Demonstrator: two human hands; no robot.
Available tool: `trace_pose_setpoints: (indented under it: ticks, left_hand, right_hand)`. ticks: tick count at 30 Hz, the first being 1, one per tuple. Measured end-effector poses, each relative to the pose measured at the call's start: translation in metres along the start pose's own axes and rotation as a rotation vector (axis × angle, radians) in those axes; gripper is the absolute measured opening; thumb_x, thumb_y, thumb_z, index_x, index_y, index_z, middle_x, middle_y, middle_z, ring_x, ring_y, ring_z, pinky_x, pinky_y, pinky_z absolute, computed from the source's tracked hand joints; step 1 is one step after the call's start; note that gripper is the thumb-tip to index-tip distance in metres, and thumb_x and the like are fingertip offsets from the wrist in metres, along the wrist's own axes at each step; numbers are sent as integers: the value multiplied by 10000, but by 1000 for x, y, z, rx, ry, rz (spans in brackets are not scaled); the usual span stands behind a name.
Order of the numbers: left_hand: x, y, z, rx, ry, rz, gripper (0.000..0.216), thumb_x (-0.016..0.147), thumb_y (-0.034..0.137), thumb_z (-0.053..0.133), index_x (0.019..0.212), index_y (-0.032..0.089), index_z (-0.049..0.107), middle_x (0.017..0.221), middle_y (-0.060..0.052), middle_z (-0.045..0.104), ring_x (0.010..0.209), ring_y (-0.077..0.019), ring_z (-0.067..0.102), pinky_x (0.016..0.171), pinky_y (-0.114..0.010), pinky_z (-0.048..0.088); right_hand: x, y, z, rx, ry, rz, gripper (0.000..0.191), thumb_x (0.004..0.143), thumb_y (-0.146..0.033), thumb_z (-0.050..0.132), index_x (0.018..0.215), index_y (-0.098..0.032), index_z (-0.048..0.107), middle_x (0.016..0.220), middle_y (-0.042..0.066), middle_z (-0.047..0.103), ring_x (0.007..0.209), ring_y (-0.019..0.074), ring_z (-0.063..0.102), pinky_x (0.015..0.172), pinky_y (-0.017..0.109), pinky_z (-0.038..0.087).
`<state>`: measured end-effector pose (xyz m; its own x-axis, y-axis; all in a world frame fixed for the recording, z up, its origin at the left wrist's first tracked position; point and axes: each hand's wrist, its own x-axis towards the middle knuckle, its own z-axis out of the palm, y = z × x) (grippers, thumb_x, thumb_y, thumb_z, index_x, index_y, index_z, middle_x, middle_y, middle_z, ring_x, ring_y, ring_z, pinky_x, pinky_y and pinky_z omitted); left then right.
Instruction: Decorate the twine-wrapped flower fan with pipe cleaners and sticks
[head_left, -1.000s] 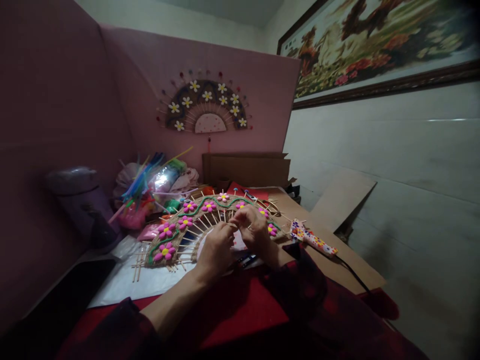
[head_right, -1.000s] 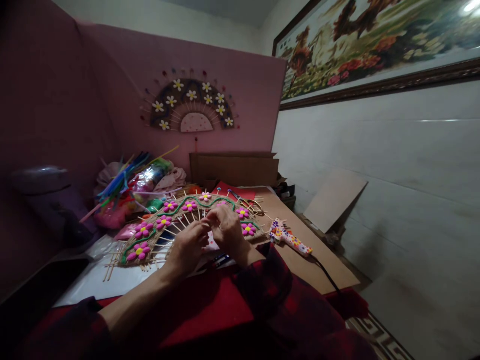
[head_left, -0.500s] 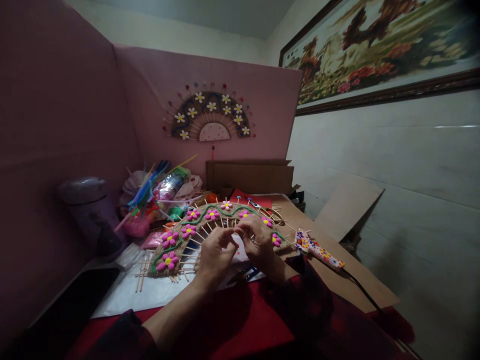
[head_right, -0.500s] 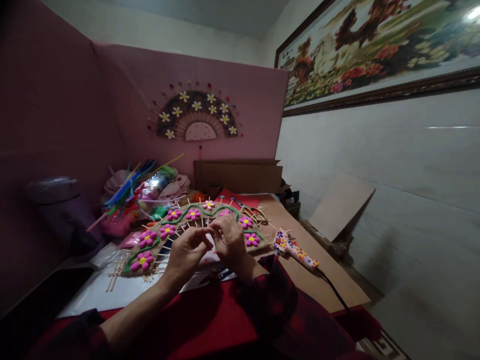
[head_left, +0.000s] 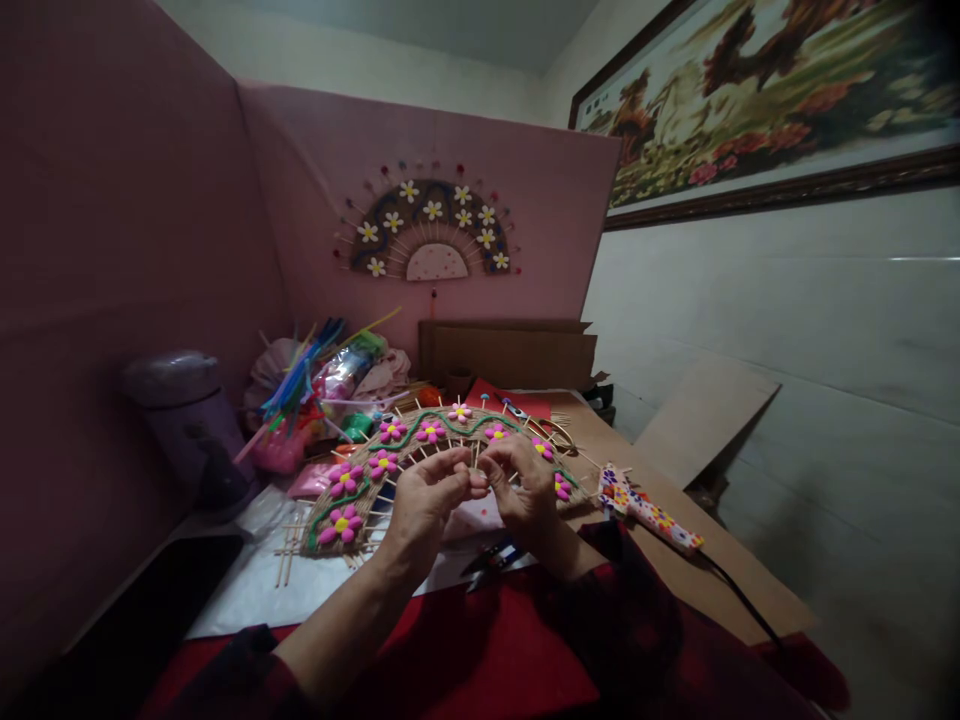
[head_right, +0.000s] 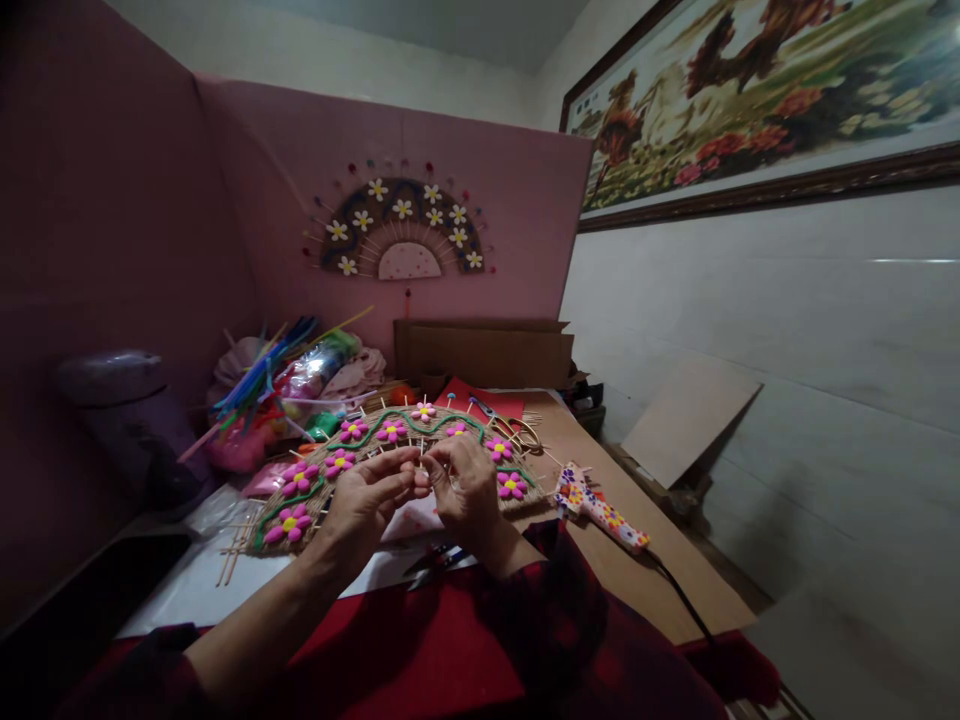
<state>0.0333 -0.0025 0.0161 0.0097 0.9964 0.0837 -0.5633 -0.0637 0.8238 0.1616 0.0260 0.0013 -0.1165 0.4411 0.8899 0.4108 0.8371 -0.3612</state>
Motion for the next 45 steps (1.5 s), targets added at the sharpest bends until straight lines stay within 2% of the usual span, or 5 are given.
trace_pose_setpoints:
  ticks: [7, 15, 23, 33, 45]
  left_hand:
    - [0, 3, 1, -43, 18, 11, 332, 507, 55, 708, 830, 76, 633, 649, -3, 622, 595, -144, 642, 627, -272, 532]
    - [1, 4, -4, -28, 76, 13, 408, 532, 116, 758, 910, 89, 609, 676, -15, 653, 608, -121, 621, 623, -257, 508]
    - [1, 3, -8, 85, 88, 165, 436, 539, 141, 759, 941, 93, 597, 683, -26, 681, 619, -124, 617, 631, -247, 489]
    - [-2, 6, -4, 140, 103, 206, 401, 532, 135, 755, 910, 108, 625, 673, -22, 682, 636, -124, 615, 644, -241, 483]
    - [3, 1, -11, 3, 68, 59, 407, 488, 105, 781, 863, 102, 623, 653, -17, 671, 600, -108, 612, 617, -222, 473]
  right_hand:
    - [2, -3, -2, -16, -32, -25, 80, 839, -156, 471, 778, -184, 514, 759, 40, 552, 748, 177, 492, 687, 327, 397]
    - [0, -3, -2, -39, -141, -67, 64, 796, -160, 536, 846, -199, 547, 865, 60, 566, 856, 209, 518, 757, 370, 424]
    - [-2, 0, 1, -117, -189, -93, 82, 821, -174, 535, 889, -187, 579, 841, 63, 580, 841, 211, 511, 760, 377, 420]
    - [-3, 2, 0, -107, -182, -113, 69, 811, -160, 536, 862, -186, 575, 830, 62, 583, 834, 208, 522, 740, 372, 432]
    - [-2, 1, 0, -80, -201, -102, 48, 813, -162, 503, 775, -185, 520, 775, 49, 545, 761, 186, 511, 690, 337, 421]
